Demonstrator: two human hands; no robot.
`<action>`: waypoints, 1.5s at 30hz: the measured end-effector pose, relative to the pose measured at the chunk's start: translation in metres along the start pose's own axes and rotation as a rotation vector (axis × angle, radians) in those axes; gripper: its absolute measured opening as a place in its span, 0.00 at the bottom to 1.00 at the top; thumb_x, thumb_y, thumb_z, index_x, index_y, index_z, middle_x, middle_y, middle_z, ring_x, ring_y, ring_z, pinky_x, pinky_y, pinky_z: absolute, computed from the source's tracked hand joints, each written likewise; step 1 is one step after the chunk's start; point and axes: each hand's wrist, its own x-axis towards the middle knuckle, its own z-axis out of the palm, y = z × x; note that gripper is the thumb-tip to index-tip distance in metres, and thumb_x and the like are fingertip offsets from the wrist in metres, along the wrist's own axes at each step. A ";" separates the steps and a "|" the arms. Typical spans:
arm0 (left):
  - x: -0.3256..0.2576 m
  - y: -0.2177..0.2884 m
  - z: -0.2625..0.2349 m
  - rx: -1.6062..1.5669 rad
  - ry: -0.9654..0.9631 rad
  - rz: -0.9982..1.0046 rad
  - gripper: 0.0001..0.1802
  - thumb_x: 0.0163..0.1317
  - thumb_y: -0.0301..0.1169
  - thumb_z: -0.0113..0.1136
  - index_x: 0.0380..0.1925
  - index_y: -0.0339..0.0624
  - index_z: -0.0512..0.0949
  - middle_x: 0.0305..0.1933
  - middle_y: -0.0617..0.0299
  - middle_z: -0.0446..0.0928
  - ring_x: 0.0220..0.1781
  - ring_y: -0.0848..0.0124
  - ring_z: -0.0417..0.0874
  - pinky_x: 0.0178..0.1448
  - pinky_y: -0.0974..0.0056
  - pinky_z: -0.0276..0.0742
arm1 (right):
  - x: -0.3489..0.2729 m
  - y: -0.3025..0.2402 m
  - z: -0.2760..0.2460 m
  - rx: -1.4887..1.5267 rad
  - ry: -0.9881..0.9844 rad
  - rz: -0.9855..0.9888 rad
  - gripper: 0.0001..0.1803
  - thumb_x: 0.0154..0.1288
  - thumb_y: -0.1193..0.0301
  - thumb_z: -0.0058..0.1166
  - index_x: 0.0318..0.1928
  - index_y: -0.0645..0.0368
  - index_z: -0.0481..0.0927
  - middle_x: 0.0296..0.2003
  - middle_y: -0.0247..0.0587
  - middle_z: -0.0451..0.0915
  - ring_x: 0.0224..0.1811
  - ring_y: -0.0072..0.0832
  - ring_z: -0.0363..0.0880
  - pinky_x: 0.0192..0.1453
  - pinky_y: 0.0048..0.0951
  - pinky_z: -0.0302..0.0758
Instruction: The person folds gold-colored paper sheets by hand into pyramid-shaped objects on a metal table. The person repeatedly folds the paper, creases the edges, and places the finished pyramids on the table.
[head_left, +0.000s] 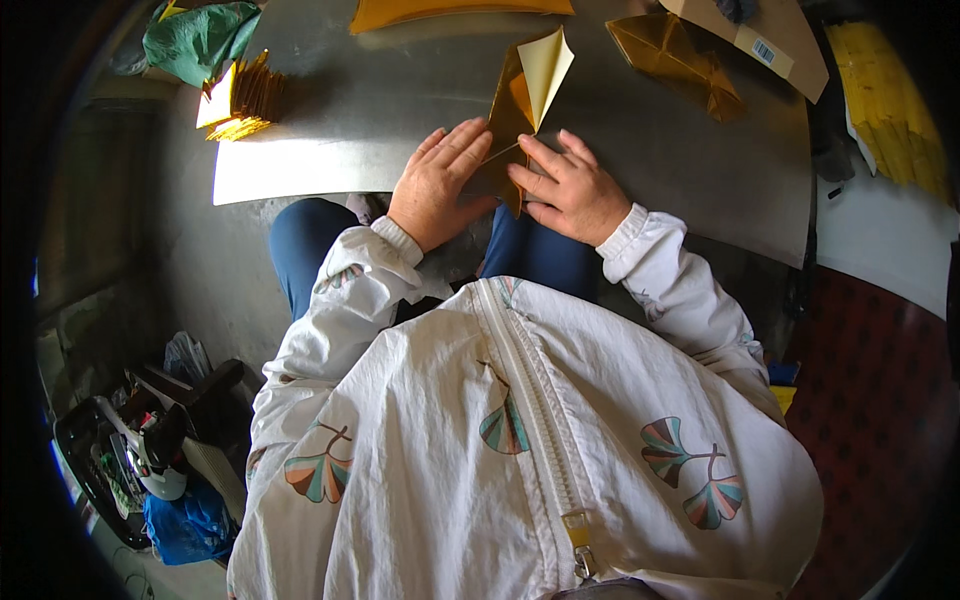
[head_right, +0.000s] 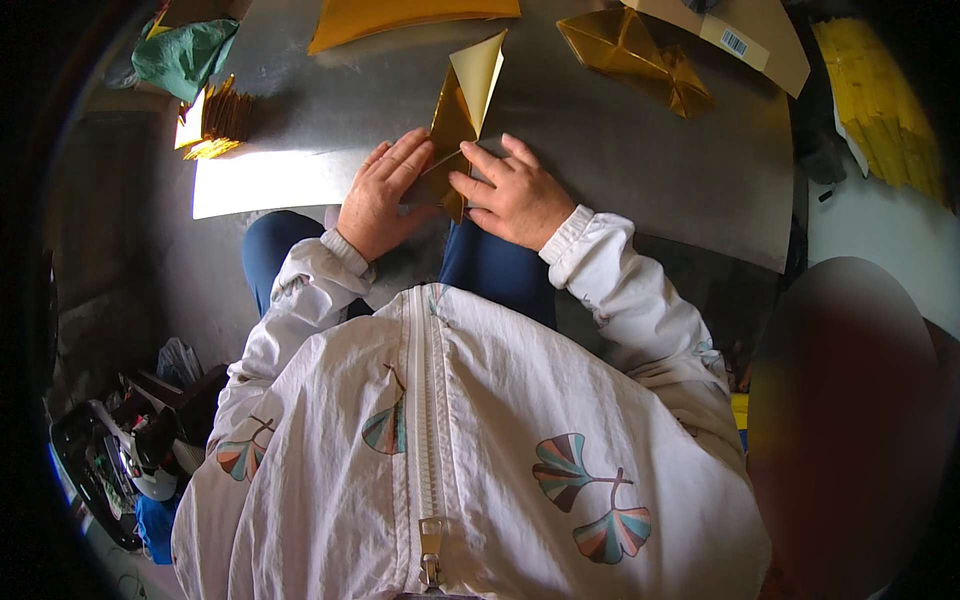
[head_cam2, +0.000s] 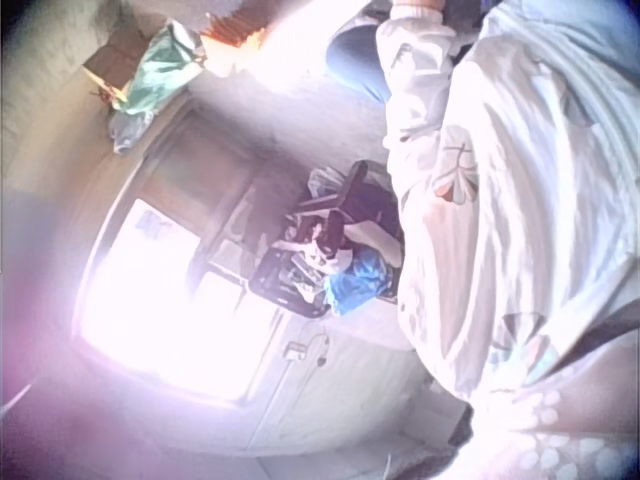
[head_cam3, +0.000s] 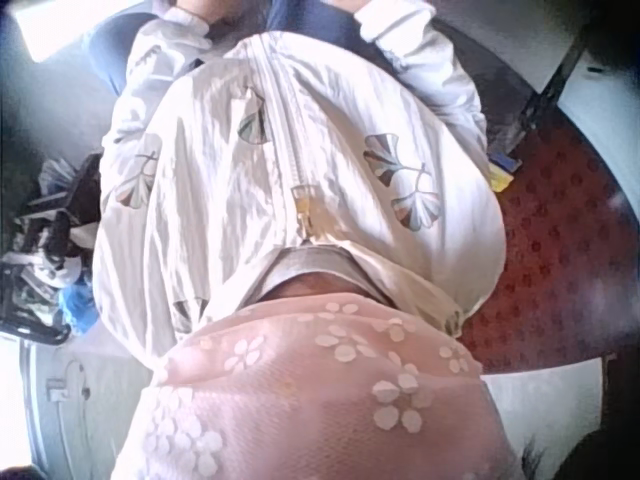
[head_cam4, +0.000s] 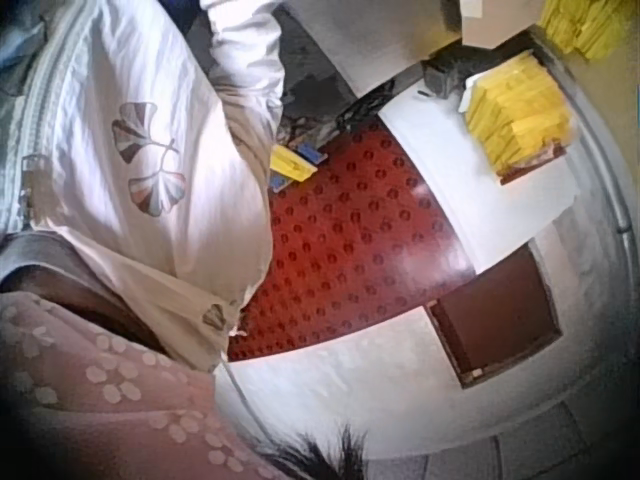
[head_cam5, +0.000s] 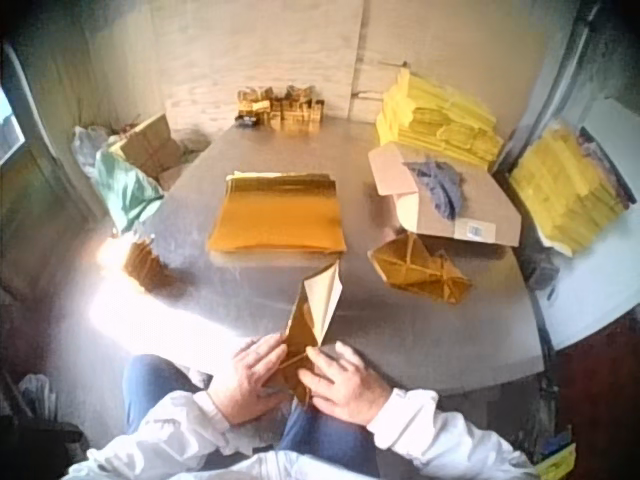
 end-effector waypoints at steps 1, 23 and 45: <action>-0.001 0.001 0.000 0.050 -0.050 -0.015 0.45 0.48 0.40 0.73 0.67 0.45 0.65 0.72 0.56 0.63 0.72 0.58 0.65 0.76 0.51 0.56 | 0.001 0.000 0.001 0.026 0.034 0.007 0.27 0.55 0.62 0.65 0.56 0.50 0.78 0.62 0.52 0.70 0.50 0.42 0.79 0.71 0.50 0.60; 0.005 0.004 0.012 0.058 0.106 -0.027 0.29 0.56 0.33 0.64 0.60 0.50 0.74 0.66 0.61 0.72 0.70 0.62 0.69 0.74 0.49 0.58 | 0.023 -0.002 0.001 0.053 0.179 0.013 0.15 0.56 0.75 0.62 0.47 0.56 0.83 0.47 0.41 0.82 0.47 0.38 0.82 0.58 0.38 0.75; 0.035 0.007 0.015 -0.587 0.314 -0.362 0.11 0.64 0.34 0.64 0.42 0.39 0.82 0.34 0.50 0.84 0.35 0.59 0.86 0.41 0.64 0.80 | 0.050 0.026 -0.003 1.073 0.099 0.532 0.12 0.69 0.68 0.59 0.45 0.65 0.83 0.35 0.38 0.85 0.35 0.21 0.82 0.39 0.22 0.80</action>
